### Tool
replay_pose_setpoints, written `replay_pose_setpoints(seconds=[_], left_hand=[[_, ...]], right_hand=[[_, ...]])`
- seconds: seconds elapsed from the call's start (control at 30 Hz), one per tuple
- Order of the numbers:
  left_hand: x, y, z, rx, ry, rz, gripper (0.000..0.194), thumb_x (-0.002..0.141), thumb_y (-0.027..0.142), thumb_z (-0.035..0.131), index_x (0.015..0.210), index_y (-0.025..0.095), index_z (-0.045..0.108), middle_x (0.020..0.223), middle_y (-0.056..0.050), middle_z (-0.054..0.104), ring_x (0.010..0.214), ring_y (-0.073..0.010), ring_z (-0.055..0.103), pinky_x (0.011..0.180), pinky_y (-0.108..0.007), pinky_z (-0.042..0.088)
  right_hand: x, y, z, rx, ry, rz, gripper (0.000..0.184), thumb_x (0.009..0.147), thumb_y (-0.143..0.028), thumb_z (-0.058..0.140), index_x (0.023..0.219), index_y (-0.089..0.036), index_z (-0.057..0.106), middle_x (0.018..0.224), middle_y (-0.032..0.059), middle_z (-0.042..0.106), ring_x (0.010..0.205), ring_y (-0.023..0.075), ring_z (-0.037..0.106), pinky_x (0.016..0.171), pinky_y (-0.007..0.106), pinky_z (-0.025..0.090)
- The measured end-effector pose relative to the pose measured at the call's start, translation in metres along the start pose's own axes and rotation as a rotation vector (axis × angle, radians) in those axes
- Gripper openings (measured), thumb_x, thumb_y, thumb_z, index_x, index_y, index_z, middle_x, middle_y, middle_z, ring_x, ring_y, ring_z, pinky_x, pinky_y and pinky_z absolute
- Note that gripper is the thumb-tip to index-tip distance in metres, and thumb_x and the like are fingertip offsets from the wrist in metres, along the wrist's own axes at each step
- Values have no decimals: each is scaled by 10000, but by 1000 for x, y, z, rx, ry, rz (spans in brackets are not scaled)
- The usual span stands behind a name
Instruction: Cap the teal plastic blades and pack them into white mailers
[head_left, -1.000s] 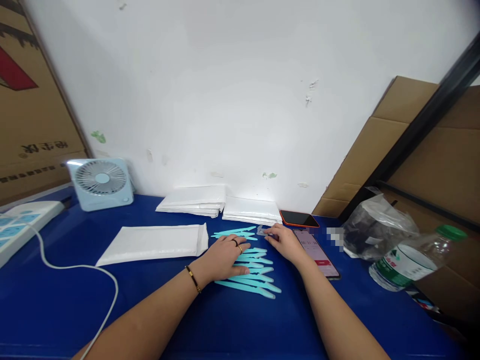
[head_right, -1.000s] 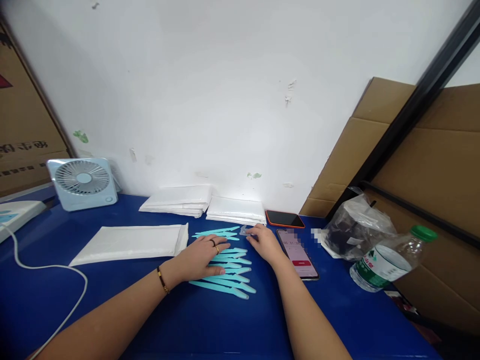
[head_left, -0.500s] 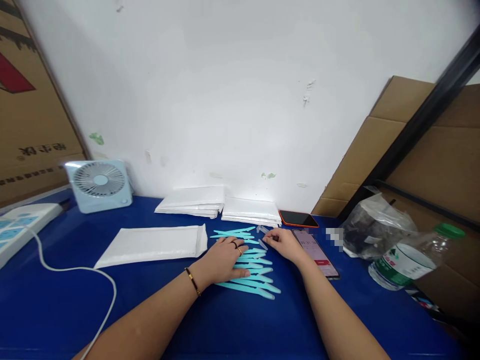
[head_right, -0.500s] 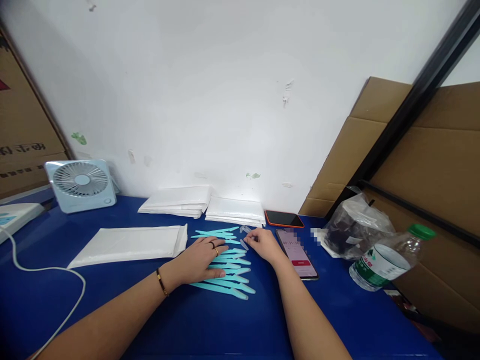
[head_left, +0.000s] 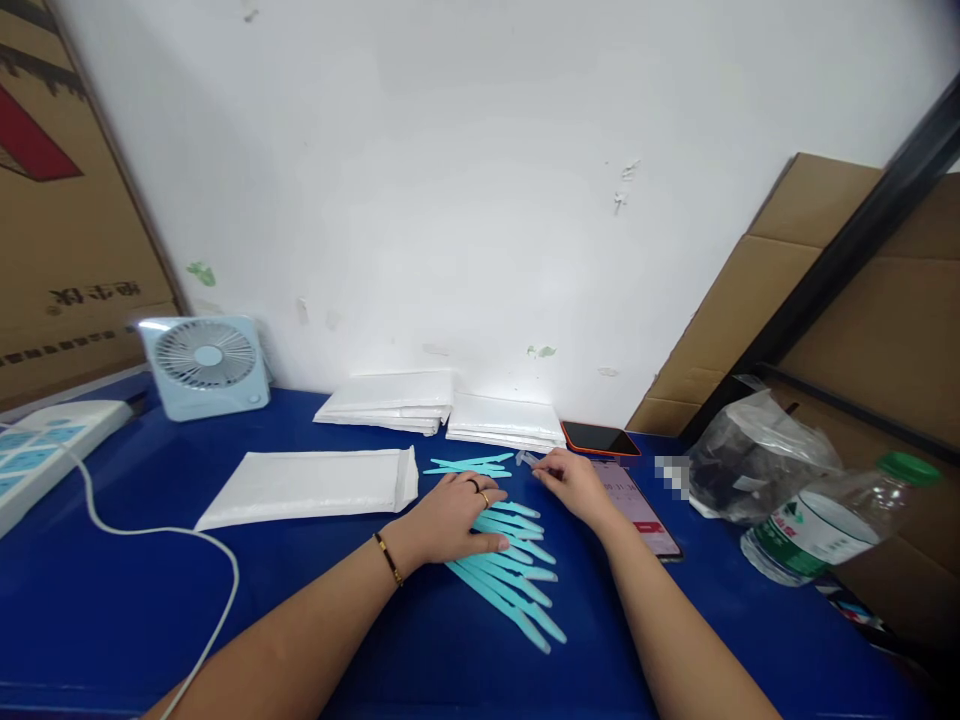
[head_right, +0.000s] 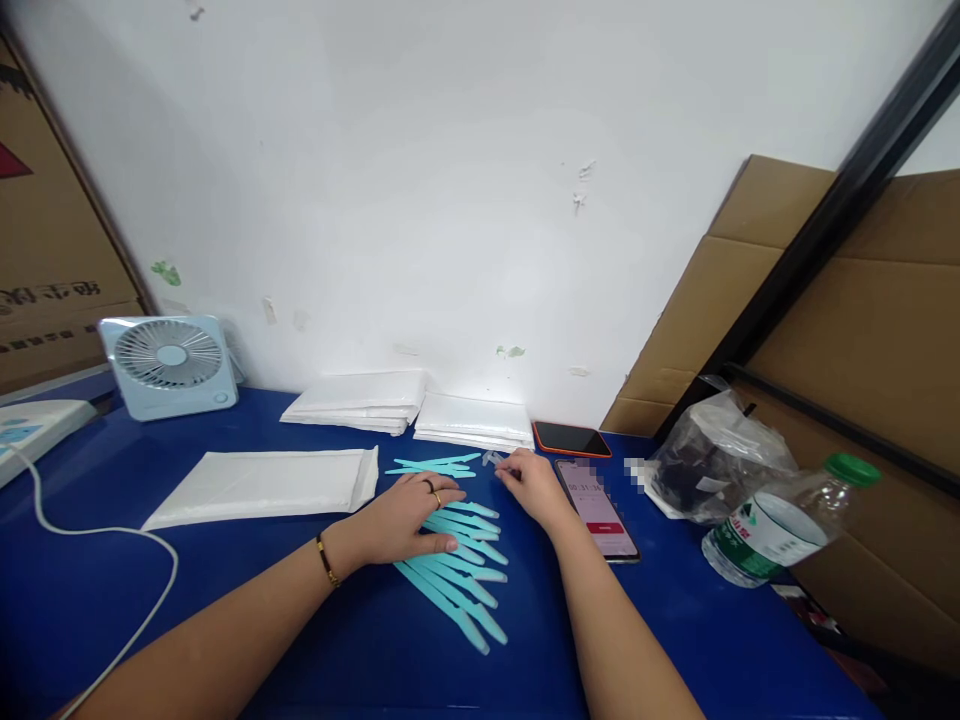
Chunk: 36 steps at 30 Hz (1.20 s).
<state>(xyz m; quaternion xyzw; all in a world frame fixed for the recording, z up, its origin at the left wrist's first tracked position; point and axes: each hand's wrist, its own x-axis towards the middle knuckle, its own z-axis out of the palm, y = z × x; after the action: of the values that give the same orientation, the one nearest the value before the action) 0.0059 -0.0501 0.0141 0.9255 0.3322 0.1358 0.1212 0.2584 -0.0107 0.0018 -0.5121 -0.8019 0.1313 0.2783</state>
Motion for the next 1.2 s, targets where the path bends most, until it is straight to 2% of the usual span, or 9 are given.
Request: replay_pose_setpoints(seconds=[0.03,0.1,0.23,0.47,0.7,0.9,0.97,1.13,1.2], left_hand=[[0,-2,1,34,19,-18,648,794,660,366,1309,267,397,1329,-69,448,1219,-257,373,972,-385,283],[1,-7,4,98,33,-47,662,800,659,352,1324,255,373,1376,-88,393,1256,-269,328,993,-420,242],[0,-9,5,132,30,-57,630,822,639,328,1322,256,363,1334,-85,449,1227,-260,371,992,-443,212],[1,-1,6,87,9,10,644,793,661,367,1293,255,392,1284,-81,498,1186,-255,418,951,-410,239],[0,-3,7,71,-12,-11,658,779,669,385,1294,259,384,1302,-88,486,1207,-268,399,953,-425,227],[1,2,4,18,-30,-5,679,762,677,406,1305,272,379,1311,-87,474,1211,-280,388,950,-419,236],[1,2,4,-8,-42,0,692,758,687,399,1318,283,362,1314,-81,469,1203,-278,395,949,-413,245],[0,-6,4,81,39,-92,713,780,696,324,1341,256,335,1374,-99,391,1259,-294,312,975,-466,210],[-1,-9,4,119,59,-123,714,788,689,317,1341,239,339,1359,-111,410,1252,-295,322,983,-485,193]], right_hand=[[2,3,1,-51,55,28,199,796,-292,546,876,-196,702,835,46,624,691,149,567,666,264,440],[6,7,5,-114,84,50,210,781,-284,559,916,-200,696,867,51,615,693,150,562,678,269,443],[8,11,8,-117,15,23,169,773,-228,560,832,-210,717,841,45,618,713,151,570,681,262,440],[0,4,3,86,-113,-40,152,763,-221,577,819,-207,718,832,28,656,714,137,585,663,239,444],[-3,6,-3,83,-138,-11,129,737,-220,597,782,-203,717,799,34,658,676,142,582,646,249,449],[-3,-11,2,130,-184,-53,141,754,-260,588,765,-203,716,787,36,654,666,138,583,614,244,448],[-1,-12,5,103,-157,-40,158,764,-292,584,766,-199,712,776,38,649,665,140,578,607,244,443],[17,-12,22,-77,85,30,231,781,-345,574,929,-199,676,860,55,631,693,148,564,656,260,437],[23,-14,29,-143,97,54,215,767,-345,592,906,-207,678,866,57,629,720,156,564,659,257,429]])
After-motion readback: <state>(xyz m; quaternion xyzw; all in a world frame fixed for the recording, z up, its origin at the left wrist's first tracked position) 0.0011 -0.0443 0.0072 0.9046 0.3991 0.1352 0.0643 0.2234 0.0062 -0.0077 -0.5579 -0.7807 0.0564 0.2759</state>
